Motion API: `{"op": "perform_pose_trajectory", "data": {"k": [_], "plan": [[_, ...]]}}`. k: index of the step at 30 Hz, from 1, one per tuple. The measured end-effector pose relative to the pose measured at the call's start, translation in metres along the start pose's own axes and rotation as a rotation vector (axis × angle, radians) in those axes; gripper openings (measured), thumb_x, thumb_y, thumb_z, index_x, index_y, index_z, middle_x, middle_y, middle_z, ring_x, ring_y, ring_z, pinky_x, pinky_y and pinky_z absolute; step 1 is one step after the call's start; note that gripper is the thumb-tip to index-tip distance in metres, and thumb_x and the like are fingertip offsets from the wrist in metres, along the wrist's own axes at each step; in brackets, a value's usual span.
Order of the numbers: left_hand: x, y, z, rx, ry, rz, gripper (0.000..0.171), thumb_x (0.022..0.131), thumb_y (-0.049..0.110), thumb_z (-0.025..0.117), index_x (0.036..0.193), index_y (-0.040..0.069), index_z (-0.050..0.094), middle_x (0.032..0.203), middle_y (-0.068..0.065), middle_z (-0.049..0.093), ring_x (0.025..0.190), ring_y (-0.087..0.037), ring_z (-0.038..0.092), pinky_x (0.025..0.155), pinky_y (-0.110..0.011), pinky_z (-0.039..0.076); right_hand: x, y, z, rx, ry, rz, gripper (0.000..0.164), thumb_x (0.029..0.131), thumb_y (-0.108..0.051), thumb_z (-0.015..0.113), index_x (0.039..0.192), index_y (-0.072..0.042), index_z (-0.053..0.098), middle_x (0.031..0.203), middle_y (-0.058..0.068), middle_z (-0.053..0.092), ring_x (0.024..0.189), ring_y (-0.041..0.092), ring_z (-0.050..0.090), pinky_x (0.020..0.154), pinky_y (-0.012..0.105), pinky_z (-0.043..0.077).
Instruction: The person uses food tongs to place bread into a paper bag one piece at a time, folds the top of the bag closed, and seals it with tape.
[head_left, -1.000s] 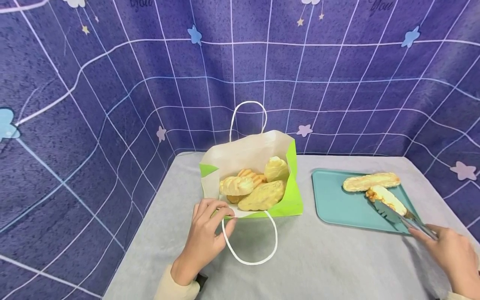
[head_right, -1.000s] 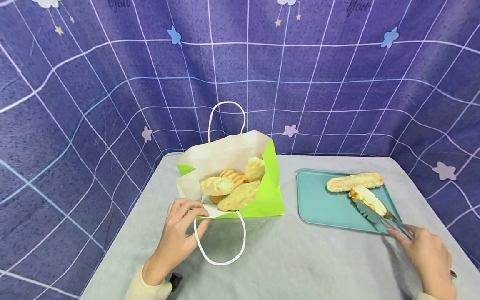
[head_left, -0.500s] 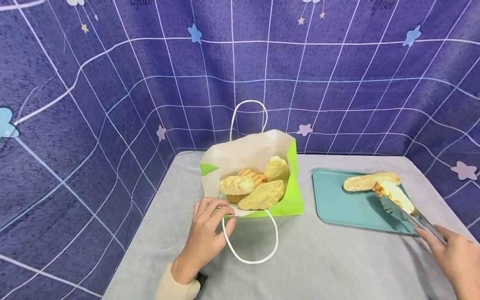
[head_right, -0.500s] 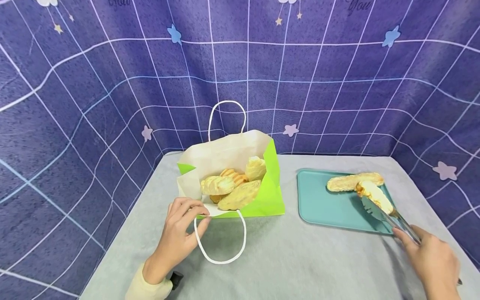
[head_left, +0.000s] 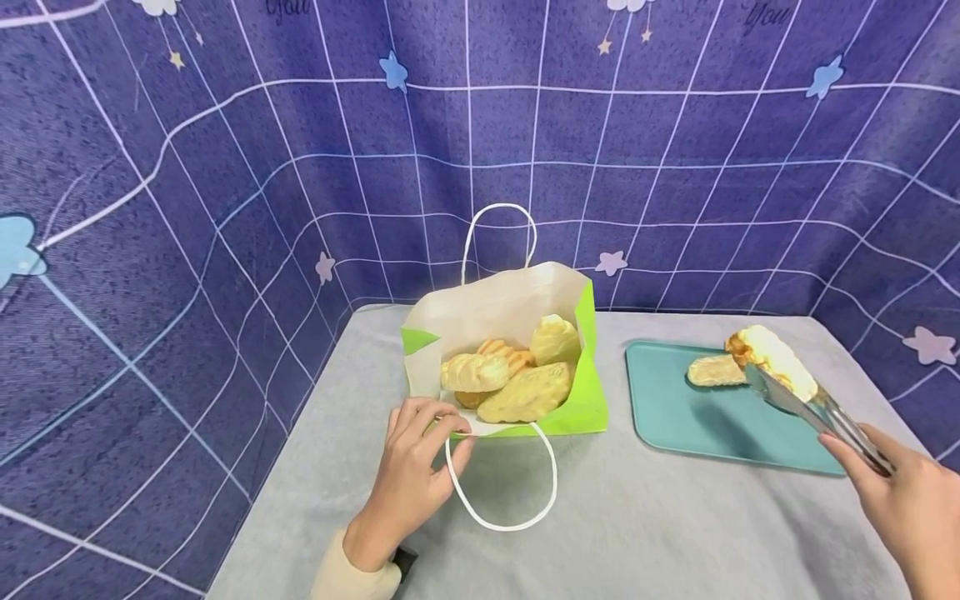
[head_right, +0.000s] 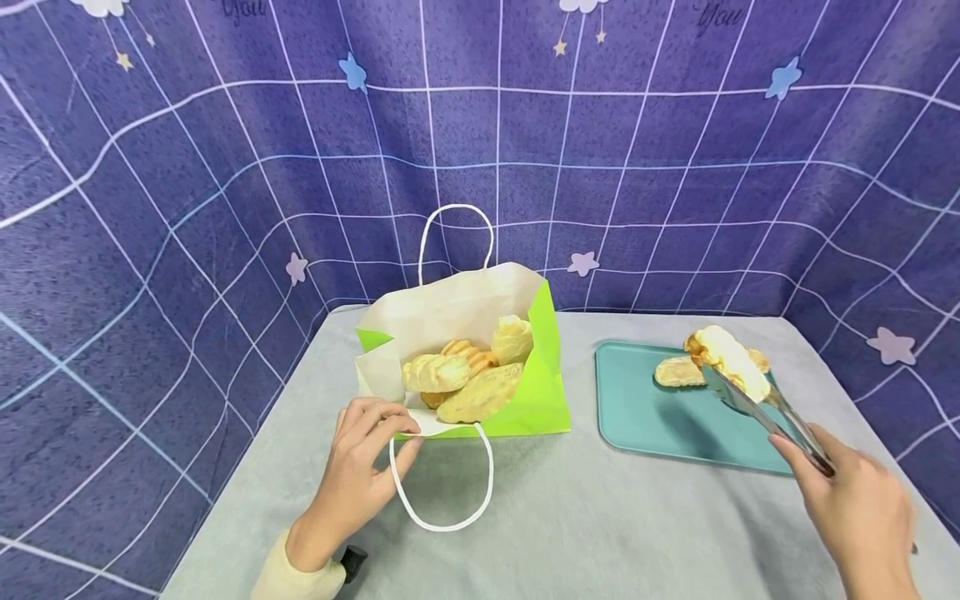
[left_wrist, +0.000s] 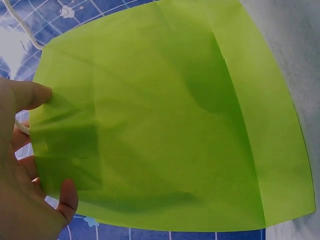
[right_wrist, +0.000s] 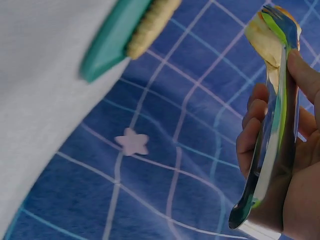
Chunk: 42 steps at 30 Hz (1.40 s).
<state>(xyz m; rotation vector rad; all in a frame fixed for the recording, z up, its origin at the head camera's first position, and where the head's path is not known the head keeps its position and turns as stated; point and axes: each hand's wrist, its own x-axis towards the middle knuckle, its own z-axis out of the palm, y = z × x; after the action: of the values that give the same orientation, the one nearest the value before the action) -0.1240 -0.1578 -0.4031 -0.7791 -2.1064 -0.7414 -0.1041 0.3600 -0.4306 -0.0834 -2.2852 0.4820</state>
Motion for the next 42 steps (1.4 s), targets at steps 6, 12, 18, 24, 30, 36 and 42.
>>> {"op": "perform_pose_trajectory", "data": {"k": [6,12,18,24,30,36,42], "plan": [[0.0,-0.001,-0.001,0.002,-0.004,-0.003,0.006,0.077,0.017,0.065,0.082,0.02,0.062,0.095,0.005,0.058,0.092,-0.017,0.046,0.074,-0.036,0.027,0.015,-0.028,-0.008,0.001,0.025,-0.062,0.04,0.062,-0.026,0.079,0.092,-0.001,0.069,0.049,0.012,0.053,0.042,-0.006,0.024,0.04,0.023,0.019],[0.001,-0.002,-0.003,0.014,0.008,0.002,0.006,0.077,0.017,0.064,0.082,0.02,0.062,0.094,0.006,0.057,0.092,-0.017,0.046,0.072,-0.034,0.026,0.034,-0.057,-0.015,0.01,0.044,-0.127,0.036,0.066,-0.026,0.078,0.094,-0.006,0.069,0.048,0.003,0.044,0.047,-0.01,0.022,0.042,0.022,0.018],[0.001,-0.002,-0.003,0.016,0.014,0.004,0.007,0.076,0.017,0.065,0.082,0.02,0.062,0.094,0.005,0.057,0.092,-0.017,0.046,0.072,-0.035,0.027,0.05,-0.095,-0.019,0.045,0.053,-0.199,0.037,0.066,-0.026,0.078,0.098,-0.008,0.069,0.054,0.001,0.048,0.052,-0.006,0.029,0.044,0.02,0.02],[-0.001,-0.002,-0.004,0.018,0.004,-0.01,0.007,0.077,0.017,0.065,0.082,0.021,0.062,0.095,0.005,0.057,0.092,-0.017,0.046,0.073,-0.035,0.026,0.066,-0.135,-0.014,0.176,0.099,-0.292,0.038,0.063,-0.021,0.08,0.098,-0.013,0.07,0.06,0.0,0.055,0.06,-0.009,0.037,0.053,0.013,0.027],[-0.003,-0.001,-0.004,0.017,0.004,-0.007,0.008,0.076,0.016,0.065,0.082,0.021,0.062,0.095,0.004,0.057,0.092,-0.018,0.045,0.074,-0.036,0.027,0.084,-0.171,-0.002,0.287,0.119,-0.38,0.038,0.061,-0.02,0.081,0.098,-0.015,0.071,0.062,-0.003,0.055,0.06,0.0,0.042,0.057,0.015,0.03],[-0.004,0.001,-0.003,0.009,-0.019,-0.015,0.008,0.077,0.018,0.066,0.084,0.021,0.062,0.096,0.006,0.057,0.093,-0.017,0.045,0.076,-0.036,0.027,0.094,-0.201,0.01,0.291,0.077,-0.459,0.039,0.063,-0.026,0.08,0.099,-0.015,0.07,0.061,-0.007,0.05,0.058,0.005,0.039,0.052,0.019,0.029],[-0.001,0.002,0.0,0.006,-0.007,0.003,0.009,0.076,0.017,0.066,0.084,0.02,0.062,0.096,0.006,0.057,0.093,-0.017,0.045,0.074,-0.035,0.027,0.106,-0.225,0.025,0.317,0.004,-0.536,0.042,0.065,-0.029,0.078,0.103,-0.016,0.068,0.067,-0.006,0.056,0.062,0.007,0.046,0.056,0.022,0.034]]}}
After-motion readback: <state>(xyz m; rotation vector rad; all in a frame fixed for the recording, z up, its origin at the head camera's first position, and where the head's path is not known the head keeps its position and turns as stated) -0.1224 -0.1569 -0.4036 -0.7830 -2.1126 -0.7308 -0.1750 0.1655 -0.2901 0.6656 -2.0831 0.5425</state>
